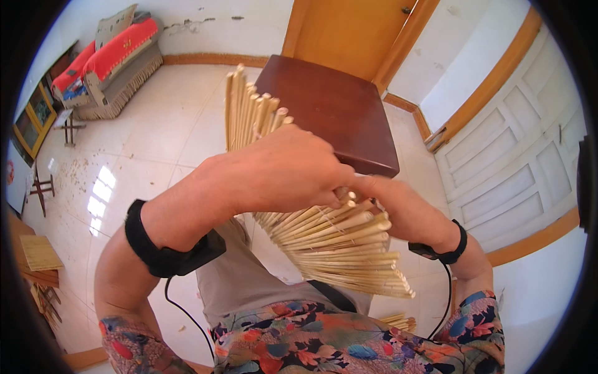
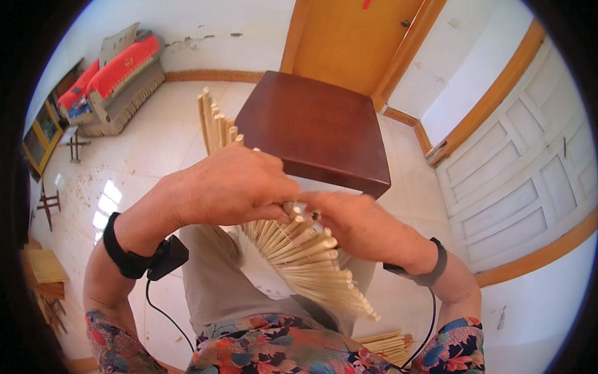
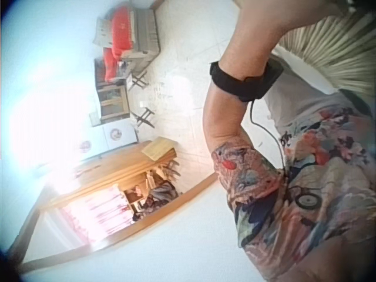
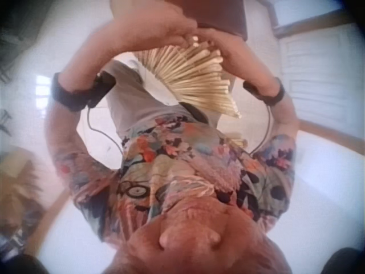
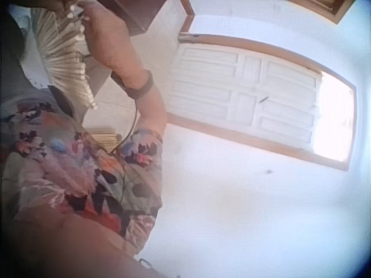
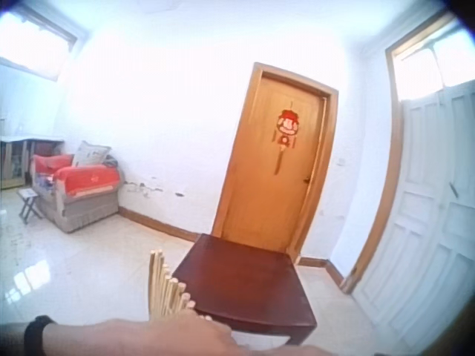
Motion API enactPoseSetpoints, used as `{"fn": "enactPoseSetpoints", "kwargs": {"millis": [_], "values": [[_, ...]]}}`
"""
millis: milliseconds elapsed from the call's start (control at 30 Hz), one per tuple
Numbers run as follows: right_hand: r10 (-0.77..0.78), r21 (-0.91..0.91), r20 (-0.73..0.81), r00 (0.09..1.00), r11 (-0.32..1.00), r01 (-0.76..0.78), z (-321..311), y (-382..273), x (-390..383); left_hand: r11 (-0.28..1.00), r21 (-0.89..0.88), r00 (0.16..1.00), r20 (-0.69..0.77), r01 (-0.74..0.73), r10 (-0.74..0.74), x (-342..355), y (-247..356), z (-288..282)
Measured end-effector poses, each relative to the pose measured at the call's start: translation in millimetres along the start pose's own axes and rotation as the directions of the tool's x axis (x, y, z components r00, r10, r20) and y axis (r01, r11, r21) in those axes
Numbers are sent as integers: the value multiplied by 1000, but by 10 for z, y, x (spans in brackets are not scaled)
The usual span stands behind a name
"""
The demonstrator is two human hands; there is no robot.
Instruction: The person binds together a series of wooden sticks with string, threading the string around each stick to assemble a flat mat.
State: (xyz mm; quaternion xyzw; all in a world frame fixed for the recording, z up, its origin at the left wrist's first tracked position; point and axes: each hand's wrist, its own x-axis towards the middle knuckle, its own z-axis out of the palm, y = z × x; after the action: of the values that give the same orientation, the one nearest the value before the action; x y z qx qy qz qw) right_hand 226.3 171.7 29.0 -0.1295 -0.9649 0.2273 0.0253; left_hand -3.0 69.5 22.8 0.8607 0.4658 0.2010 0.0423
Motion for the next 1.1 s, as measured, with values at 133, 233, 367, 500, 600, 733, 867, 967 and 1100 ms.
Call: {"fn": "enactPoseSetpoints", "kwargs": {"millis": [133,233,367,500,600,733,867,967,1100], "values": [[236,272,-178,955,945,-182,-308,5,-137,986,-31,984,-55,166,-167,-154,-141,-29],[230,332,30,973,916,-227,-301,-38,-412,965,-21,961,-83,263,-264,-288,-211,-60],[344,518,-16,939,806,-287,-270,59,-637,968,-91,935,-250,234,-250,-323,-188,-117],[116,538,-572,812,801,264,-331,189,-817,913,-254,825,-400,319,-399,-381,-95,-356],[165,244,-699,696,970,15,-281,276,-803,790,-443,640,-472,423,-607,-402,-57,-502],[-194,-316,-839,509,934,-165,-331,379,-692,680,-732,464,-586,49,-664,-493,-73,-498],[-408,-547,-773,487,817,-184,-463,367,-480,546,-835,268,-544,-74,-795,-482,-250,-171],[-451,-606,-660,601,792,-71,-305,357,-273,423,-880,200,-464,-217,-863,-431,-381,182],[-379,-521,-456,805,847,104,164,485,-87,181,-916,138,-244,-359,-960,-373,-506,633]]}}
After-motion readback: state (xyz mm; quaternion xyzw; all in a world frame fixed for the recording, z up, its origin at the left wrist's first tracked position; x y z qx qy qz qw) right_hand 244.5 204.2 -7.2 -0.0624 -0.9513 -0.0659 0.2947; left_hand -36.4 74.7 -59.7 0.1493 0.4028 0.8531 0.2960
